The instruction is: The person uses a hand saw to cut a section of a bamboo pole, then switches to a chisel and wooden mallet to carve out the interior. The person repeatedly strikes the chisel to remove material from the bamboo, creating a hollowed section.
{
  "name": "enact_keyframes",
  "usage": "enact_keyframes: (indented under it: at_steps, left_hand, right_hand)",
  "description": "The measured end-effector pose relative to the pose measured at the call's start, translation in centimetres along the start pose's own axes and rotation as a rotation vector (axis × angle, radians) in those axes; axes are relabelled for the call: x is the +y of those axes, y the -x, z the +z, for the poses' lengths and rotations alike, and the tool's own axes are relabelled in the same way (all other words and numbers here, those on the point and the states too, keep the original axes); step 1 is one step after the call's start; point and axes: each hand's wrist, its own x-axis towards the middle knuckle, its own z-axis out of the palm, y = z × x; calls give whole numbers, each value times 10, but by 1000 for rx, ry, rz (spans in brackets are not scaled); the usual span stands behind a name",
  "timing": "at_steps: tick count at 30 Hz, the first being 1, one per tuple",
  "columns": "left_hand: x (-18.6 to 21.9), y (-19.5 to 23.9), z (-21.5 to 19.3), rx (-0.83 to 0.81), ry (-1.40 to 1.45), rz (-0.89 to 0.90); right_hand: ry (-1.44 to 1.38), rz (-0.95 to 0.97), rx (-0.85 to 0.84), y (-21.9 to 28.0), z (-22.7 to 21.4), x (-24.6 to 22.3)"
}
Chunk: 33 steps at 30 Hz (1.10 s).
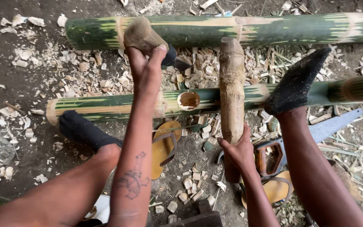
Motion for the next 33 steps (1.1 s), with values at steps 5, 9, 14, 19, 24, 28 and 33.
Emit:
enact_keyframes:
  at_steps: [5, 9, 14, 19, 24, 28, 33]
  left_hand:
    - [-27, 19, -12, 77, -116, -76]
    - [-46, 32, -12, 133, 252, 66]
    - [-53, 15, -14, 123, 272, 17]
    - [-62, 5, -8, 218, 251, -74]
    - [-72, 8, -7, 249, 260, -51]
    - [-76, 13, -10, 324, 383, -80]
    - [-69, 30, -5, 334, 337, 16]
  right_hand:
    - [-5, -9, -15, -5, -6, -13]
    - [-5, 20, -56, -2, -14, -27]
    - [48, -38, -56, -1, -23, -45]
    - [70, 95, -117, 2, -20, -55]
    - [72, 114, -107, 14, -16, -58]
    - [53, 103, -100, 24, -12, -47]
    - [74, -43, 0, 37, -4, -19]
